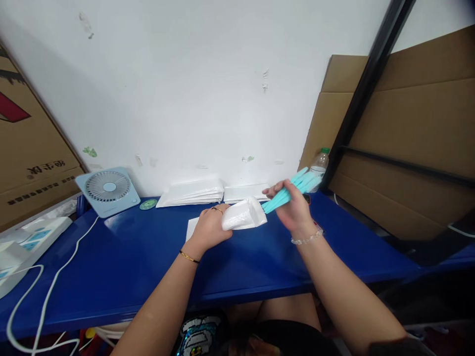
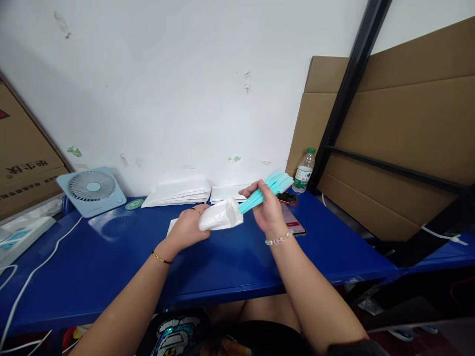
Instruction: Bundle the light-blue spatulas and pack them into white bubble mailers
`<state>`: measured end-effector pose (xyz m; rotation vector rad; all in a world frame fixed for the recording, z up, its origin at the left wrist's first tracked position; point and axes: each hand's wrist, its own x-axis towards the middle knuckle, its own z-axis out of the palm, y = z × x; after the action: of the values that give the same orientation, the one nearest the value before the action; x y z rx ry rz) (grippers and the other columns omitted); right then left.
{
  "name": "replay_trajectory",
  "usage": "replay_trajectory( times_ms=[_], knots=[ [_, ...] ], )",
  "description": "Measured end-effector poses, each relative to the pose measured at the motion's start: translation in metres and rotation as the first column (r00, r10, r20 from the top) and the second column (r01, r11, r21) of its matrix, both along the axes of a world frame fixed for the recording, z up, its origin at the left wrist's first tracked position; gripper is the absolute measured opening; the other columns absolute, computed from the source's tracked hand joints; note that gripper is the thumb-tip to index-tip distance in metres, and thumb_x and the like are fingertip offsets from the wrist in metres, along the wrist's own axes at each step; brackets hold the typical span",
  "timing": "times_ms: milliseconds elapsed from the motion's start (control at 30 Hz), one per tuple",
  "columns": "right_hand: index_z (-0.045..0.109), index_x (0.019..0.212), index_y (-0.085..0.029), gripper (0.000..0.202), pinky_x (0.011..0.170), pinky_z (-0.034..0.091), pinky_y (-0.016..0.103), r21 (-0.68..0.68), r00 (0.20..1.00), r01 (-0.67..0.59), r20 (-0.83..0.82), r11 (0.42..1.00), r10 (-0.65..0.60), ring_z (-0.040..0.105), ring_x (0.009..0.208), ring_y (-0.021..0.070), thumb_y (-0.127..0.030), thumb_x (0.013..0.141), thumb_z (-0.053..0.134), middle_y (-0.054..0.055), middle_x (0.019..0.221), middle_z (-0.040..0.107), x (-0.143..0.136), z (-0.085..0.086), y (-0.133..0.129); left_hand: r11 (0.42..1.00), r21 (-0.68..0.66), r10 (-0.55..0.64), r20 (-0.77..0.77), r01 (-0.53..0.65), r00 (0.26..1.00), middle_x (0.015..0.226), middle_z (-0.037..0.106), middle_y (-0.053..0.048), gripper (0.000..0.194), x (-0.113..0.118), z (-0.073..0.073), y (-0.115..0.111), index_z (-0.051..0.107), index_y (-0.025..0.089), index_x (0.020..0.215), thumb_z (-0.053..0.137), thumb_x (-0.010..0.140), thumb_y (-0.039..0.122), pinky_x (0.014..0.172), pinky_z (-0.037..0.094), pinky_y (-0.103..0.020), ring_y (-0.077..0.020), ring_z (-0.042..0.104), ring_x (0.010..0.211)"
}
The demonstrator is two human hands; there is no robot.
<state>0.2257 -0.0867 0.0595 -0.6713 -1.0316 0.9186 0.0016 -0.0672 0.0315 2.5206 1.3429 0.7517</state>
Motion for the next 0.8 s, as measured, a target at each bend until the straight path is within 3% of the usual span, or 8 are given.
replay_trajectory(
  times_ms=[133, 233, 333, 400, 533, 633, 700, 800],
  knots=[
    [0.057, 0.073, -0.02, 0.03, 0.09, 0.042, 0.036, 0.025, 0.998, 0.006, 0.055, 1.0, -0.007, 0.055, 0.1, 0.0215, -0.047, 0.083, 0.051, 0.006, 0.097, 0.061, -0.028, 0.007, 0.001, 0.998, -0.062, -0.015, 0.254, 0.032, 0.967, 0.098, 0.064, -0.005, 0.056, 0.008, 0.004, -0.002, 0.05, 0.022, 0.116, 0.064, 0.062, 0.024, 0.076, 0.045, -0.033, -0.025, 0.06, 0.088],
    [0.059, 0.089, -0.02, 0.029, 0.087, 0.043, 0.036, -0.069, 0.974, -0.094, 0.201, 0.993, 0.106, 0.054, 0.102, 0.0226, -0.047, 0.079, 0.059, 0.007, 0.106, 0.06, -0.045, 0.018, 0.001, 0.992, -0.084, -0.045, 0.451, 0.092, 0.892, 0.093, 0.062, -0.002, 0.053, 0.013, 0.002, -0.003, 0.049, 0.021, 0.113, 0.065, 0.063, 0.026, 0.072, 0.045, -0.029, -0.0187, 0.059, 0.08],
    [0.053, 0.11, -0.021, 0.05, 0.084, 0.045, 0.038, -0.23, 0.86, -0.206, 0.422, 0.951, 0.288, 0.055, 0.1, 0.0247, -0.048, 0.071, 0.069, 0.009, 0.109, 0.058, -0.053, 0.042, 0.0, 0.979, -0.123, -0.048, 0.63, 0.16, 0.775, 0.094, 0.062, -0.002, 0.051, 0.014, 0.001, 0.0, 0.048, 0.019, 0.111, 0.067, 0.064, 0.027, 0.072, 0.044, -0.026, -0.0158, 0.057, 0.079],
    [0.048, 0.12, -0.021, 0.063, 0.089, 0.044, 0.041, -0.229, 0.786, -0.203, 0.541, 0.952, 0.298, 0.051, 0.11, 0.0267, -0.049, 0.069, 0.072, 0.012, 0.124, 0.051, -0.056, 0.06, 0.001, 0.965, -0.153, -0.039, 0.722, 0.213, 0.691, 0.095, 0.062, -0.003, 0.051, 0.011, 0.0, 0.002, 0.048, 0.019, 0.111, 0.068, 0.064, 0.028, 0.073, 0.044, -0.026, -0.0158, 0.057, 0.081],
    [0.044, 0.129, -0.023, 0.064, 0.1, 0.038, 0.044, -0.017, 0.707, -0.234, 0.683, 0.972, 0.182, 0.041, 0.124, 0.027, -0.055, 0.077, 0.062, 0.011, 0.135, 0.043, -0.055, 0.086, 0.005, 0.921, -0.208, 0.022, 0.871, 0.328, 0.49, 0.101, 0.062, -0.005, 0.06, 0.001, -0.002, 0.007, 0.048, 0.018, 0.118, 0.07, 0.064, 0.034, 0.077, 0.045, -0.029, -0.0187, 0.059, 0.087],
    [0.042, 0.131, -0.027, 0.059, 0.101, 0.038, 0.043, 0.157, 0.66, -0.274, 0.748, 0.949, 0.067, 0.042, 0.124, 0.0257, -0.054, 0.081, 0.057, 0.007, 0.138, 0.041, -0.052, 0.092, 0.005, 0.825, -0.196, 0.021, 0.948, 0.53, 0.317, 0.109, 0.063, -0.012, 0.057, -0.007, -0.004, 0.007, 0.054, 0.015, 0.117, 0.064, 0.068, 0.042, 0.081, 0.046, -0.035, -0.0253, 0.059, 0.097],
    [0.045, 0.131, -0.029, 0.055, 0.102, 0.038, 0.043, 0.247, 0.592, -0.29, 0.805, 0.925, -0.029, 0.042, 0.125, 0.0255, -0.051, 0.082, 0.058, 0.006, 0.138, 0.042, -0.05, 0.091, 0.003, 0.736, -0.181, -0.004, 0.962, 0.653, 0.271, 0.114, 0.062, -0.015, 0.058, -0.01, -0.005, 0.006, 0.056, 0.014, 0.117, 0.061, 0.069, 0.046, 0.084, 0.046, -0.038, -0.0298, 0.058, 0.104],
    [0.049, 0.129, -0.03, 0.05, 0.101, 0.038, 0.045, 0.321, 0.467, -0.327, 0.873, 0.889, -0.144, 0.041, 0.125, 0.0262, -0.047, 0.083, 0.058, 0.005, 0.137, 0.044, -0.049, 0.088, -0.001, 0.642, -0.237, 0.022, 0.956, 0.729, 0.293, 0.113, 0.064, -0.015, 0.062, -0.013, -0.007, 0.003, 0.055, 0.015, 0.123, 0.062, 0.069, 0.045, 0.084, 0.047, -0.042, -0.033, 0.058, 0.105]
  ],
)
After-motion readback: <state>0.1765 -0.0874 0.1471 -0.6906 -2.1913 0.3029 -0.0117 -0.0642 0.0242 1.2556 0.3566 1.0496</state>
